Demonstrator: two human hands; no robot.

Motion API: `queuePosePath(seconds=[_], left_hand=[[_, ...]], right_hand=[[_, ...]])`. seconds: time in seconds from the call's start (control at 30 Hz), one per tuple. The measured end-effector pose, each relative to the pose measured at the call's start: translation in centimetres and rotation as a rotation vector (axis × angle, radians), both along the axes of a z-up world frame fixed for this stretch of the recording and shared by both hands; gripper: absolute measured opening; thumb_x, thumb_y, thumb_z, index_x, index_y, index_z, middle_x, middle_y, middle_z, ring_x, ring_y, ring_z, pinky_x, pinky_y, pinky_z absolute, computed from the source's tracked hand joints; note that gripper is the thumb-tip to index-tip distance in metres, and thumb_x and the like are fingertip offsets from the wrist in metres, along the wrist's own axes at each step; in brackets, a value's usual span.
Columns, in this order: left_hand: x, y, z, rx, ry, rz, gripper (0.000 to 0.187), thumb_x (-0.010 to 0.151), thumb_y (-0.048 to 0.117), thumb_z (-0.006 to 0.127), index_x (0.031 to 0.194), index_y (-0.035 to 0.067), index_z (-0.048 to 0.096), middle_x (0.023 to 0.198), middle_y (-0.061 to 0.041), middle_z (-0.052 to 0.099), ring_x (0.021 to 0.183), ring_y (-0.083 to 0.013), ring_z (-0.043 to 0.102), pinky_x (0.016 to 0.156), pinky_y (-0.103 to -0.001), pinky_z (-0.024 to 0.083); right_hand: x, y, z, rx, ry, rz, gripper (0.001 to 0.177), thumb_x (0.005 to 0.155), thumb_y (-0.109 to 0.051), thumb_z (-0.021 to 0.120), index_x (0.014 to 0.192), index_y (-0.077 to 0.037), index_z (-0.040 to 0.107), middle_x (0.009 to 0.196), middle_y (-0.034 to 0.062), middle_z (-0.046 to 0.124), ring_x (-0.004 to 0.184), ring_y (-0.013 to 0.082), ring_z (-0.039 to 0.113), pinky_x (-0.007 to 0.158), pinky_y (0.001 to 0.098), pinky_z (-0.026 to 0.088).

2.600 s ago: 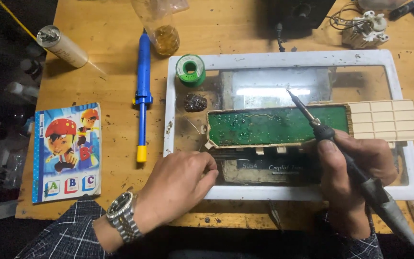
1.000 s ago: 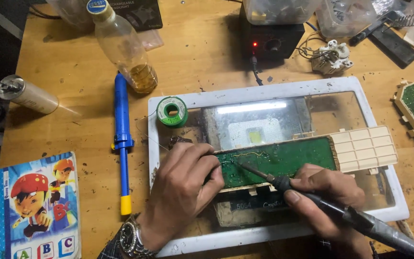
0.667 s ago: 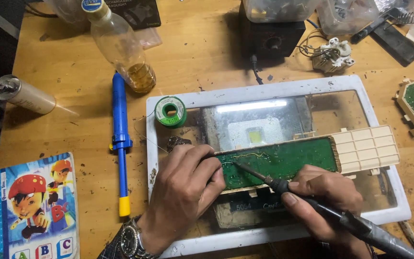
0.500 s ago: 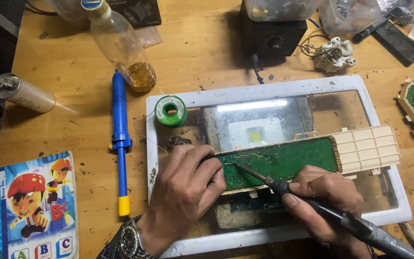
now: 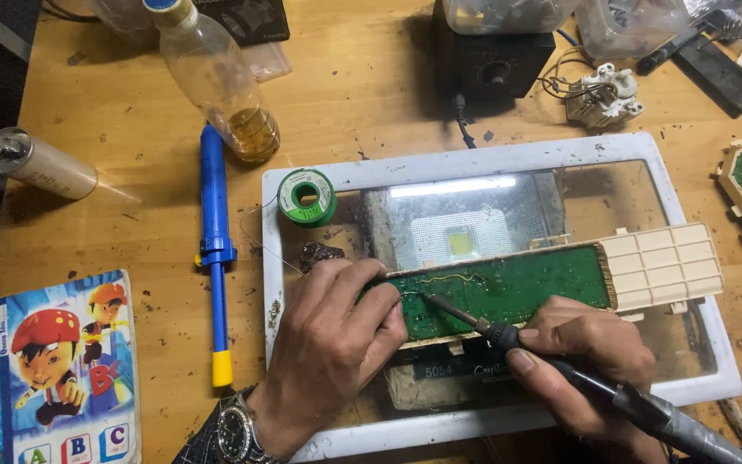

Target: Soldering components onto a green circuit board using a soldering iron at a workbench.

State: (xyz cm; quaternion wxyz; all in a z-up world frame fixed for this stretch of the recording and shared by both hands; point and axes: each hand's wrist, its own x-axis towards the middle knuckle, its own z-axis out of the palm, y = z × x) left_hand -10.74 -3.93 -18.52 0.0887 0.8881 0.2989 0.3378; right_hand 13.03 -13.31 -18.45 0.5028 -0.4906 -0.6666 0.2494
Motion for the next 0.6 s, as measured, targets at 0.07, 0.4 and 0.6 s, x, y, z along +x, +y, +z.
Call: queuePosePath(seconds=[0.07,0.4,0.6], left_hand=[[0.0,0.0,0.04,-0.002,-0.003,-0.001,0.006,0.087,0.003,0.07,0.091,0.002,0.066,0.104,-0.016,0.067,0.093,-0.0322,0.059,0.08,-0.04,0.052],[0.03,-0.05,0.22,0.026,0.023,0.019,0.007,0.087,0.003,0.07,0.089,0.005,0.064,0.103,-0.014,0.067,0.092,-0.0302,0.059,0.077,-0.038,0.05],[0.08,-0.09,0.22,0.039,0.016,0.027,0.006,0.088,0.005,0.069,0.089,0.006,0.063,0.103,-0.013,0.066,0.092,-0.0306,0.059,0.078,-0.04,0.05]], right_hand=[[0.3,-0.03,-0.35,0.006,-0.009,0.011,0.014,0.083,-0.008,0.07,0.086,-0.007,0.057,0.058,0.0055,0.058,0.05,0.0166,0.048,0.054,0.0294,0.04],[0.4,0.02,-0.66,0.032,-0.024,0.022,0.013,0.083,-0.008,0.07,0.086,-0.006,0.057,0.057,0.0057,0.055,0.05,0.0169,0.046,0.054,0.0295,0.039],[0.25,-0.01,-0.8,0.036,-0.009,-0.003,0.014,0.081,-0.008,0.071,0.083,-0.006,0.057,0.057,0.0051,0.056,0.049,0.0163,0.048,0.053,0.0287,0.04]])
